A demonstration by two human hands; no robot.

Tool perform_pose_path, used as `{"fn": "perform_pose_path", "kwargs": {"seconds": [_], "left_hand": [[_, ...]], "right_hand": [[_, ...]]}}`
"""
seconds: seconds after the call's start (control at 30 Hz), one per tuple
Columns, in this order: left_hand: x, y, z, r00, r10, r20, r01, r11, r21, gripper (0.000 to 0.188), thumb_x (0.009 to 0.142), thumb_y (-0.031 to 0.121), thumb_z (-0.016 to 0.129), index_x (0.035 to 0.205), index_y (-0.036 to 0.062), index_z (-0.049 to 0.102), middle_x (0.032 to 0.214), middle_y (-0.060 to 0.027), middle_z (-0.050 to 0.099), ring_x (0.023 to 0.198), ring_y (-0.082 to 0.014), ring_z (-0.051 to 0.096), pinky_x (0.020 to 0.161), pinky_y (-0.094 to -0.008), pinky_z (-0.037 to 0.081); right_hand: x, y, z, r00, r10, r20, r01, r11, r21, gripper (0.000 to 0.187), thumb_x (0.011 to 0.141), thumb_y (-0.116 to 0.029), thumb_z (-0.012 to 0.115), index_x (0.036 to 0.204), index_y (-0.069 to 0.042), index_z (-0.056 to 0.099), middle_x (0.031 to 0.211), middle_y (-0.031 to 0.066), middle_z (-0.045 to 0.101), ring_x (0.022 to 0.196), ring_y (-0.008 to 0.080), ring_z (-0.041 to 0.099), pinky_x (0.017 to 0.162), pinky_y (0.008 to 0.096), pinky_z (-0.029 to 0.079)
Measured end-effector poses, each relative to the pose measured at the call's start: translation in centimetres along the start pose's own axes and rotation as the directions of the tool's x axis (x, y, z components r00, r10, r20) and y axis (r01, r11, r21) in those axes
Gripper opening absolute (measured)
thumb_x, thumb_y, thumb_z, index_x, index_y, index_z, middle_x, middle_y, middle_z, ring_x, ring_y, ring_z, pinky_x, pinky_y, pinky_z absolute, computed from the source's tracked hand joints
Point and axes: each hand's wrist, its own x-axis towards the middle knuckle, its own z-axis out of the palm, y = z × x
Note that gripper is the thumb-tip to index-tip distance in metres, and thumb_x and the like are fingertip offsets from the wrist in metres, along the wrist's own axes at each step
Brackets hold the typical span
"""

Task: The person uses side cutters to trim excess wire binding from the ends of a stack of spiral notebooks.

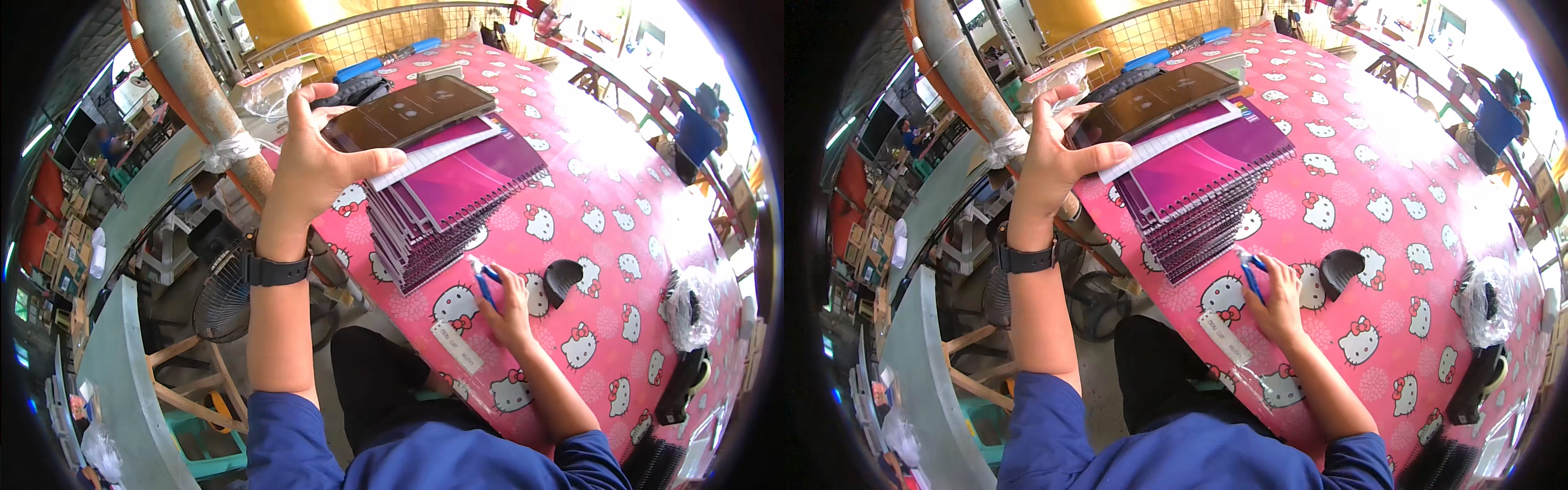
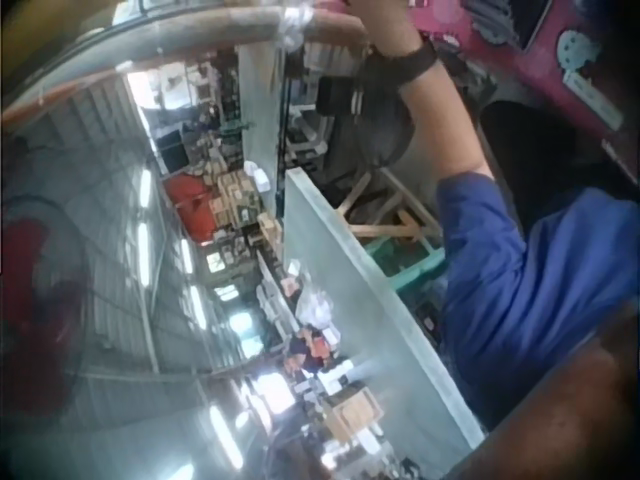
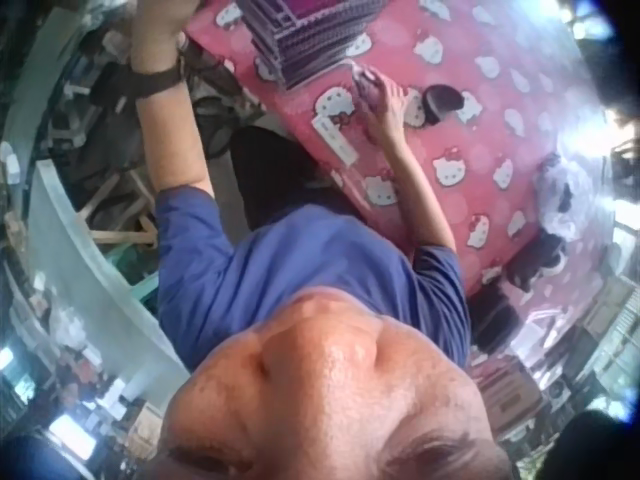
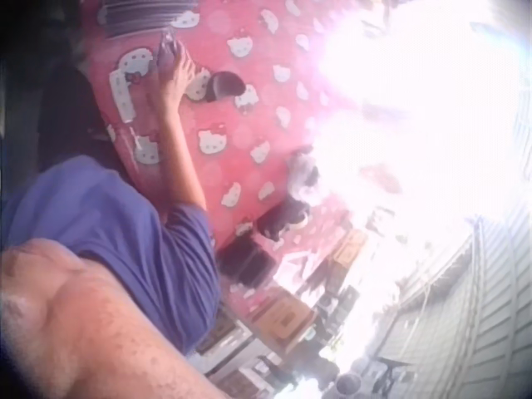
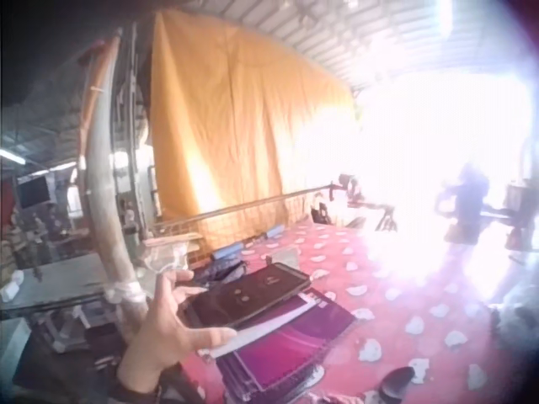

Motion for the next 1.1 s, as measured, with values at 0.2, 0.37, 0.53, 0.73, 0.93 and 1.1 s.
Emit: {"fn": "perform_pose_path", "kwargs": {"seconds": [0.2,0.37,0.53,0.73,0.93,1.1], "left_hand": [[-0.1,-0.5,0.0,0.990,0.128,-0.055,-0.126,0.991,0.040,0.097,0.059,0.021,0.091,0.125,-0.0040,0.025,0.110,-0.0248,0.055,0.096,-0.0224,0.061,0.084,-0.0301,0.051],[-0.1,0.4,1.1,0.998,-0.013,-0.066,0.007,0.996,-0.094,0.100,0.058,0.027,0.091,0.126,-0.0058,0.025,0.111,-0.0259,0.053,0.101,-0.0240,0.058,0.087,-0.0298,0.049],[0.7,-0.6,-1.1,0.981,-0.142,-0.136,0.091,0.940,-0.329,0.085,0.066,0.016,0.084,0.125,-0.0001,0.025,0.114,-0.0220,0.054,0.103,-0.0257,0.058,0.096,-0.0389,0.044],[-1.2,-16.0,-4.8,0.951,-0.078,-0.299,0.125,0.982,0.141,0.100,0.053,0.027,0.092,0.124,-0.0021,0.026,0.121,-0.0212,0.040,0.113,-0.0333,0.050,0.087,-0.0414,0.050],[-6.8,-26.0,-1.3,0.971,-0.189,-0.147,0.226,0.927,0.300,0.094,0.053,0.023,0.090,0.123,0.0047,0.030,0.124,-0.0226,0.050,0.114,-0.0359,0.052,0.096,-0.0443,0.044],[-10.8,-25.5,0.4,0.951,0.245,-0.188,-0.061,0.745,0.664,0.066,0.068,0.019,0.078,0.122,0.0030,0.042,0.133,-0.0255,0.038,0.124,-0.0412,0.039,0.103,-0.0477,0.034]], "right_hand": [[6.4,-9.7,-5.4,0.697,-0.558,-0.451,0.466,0.830,-0.307,0.079,0.077,-0.047,0.069,0.137,-0.004,0.039,0.141,0.0175,0.039,0.133,0.0346,0.031,0.109,0.0500,0.017],[11.2,-14.4,-5.4,0.719,-0.683,-0.124,0.585,0.692,-0.423,0.063,0.080,-0.046,0.065,0.128,-0.007,0.050,0.133,0.0113,0.048,0.129,0.0309,0.037,0.107,0.0462,0.018],[11.8,-14.3,-5.1,0.690,-0.698,-0.193,0.627,0.709,-0.323,0.053,0.079,-0.046,0.065,0.117,-0.010,0.059,0.115,0.0076,0.053,0.110,0.0266,0.046,0.099,0.0433,0.025],[11.7,-14.5,-4.8,0.699,-0.691,-0.184,0.622,0.715,-0.320,0.053,0.080,-0.048,0.063,0.117,-0.010,0.059,0.113,0.0076,0.052,0.107,0.0276,0.044,0.096,0.0428,0.027],[12.0,-14.3,-4.8,0.711,-0.677,-0.190,0.614,0.730,-0.301,0.054,0.080,-0.049,0.063,0.117,-0.011,0.059,0.114,0.0076,0.052,0.108,0.0277,0.044,0.095,0.0427,0.028],[11.6,-13.8,-5.0,0.719,-0.666,-0.199,0.598,0.739,-0.311,0.053,0.081,-0.050,0.063,0.117,-0.012,0.059,0.114,0.0069,0.052,0.109,0.0281,0.043,0.096,0.0430,0.028]]}}
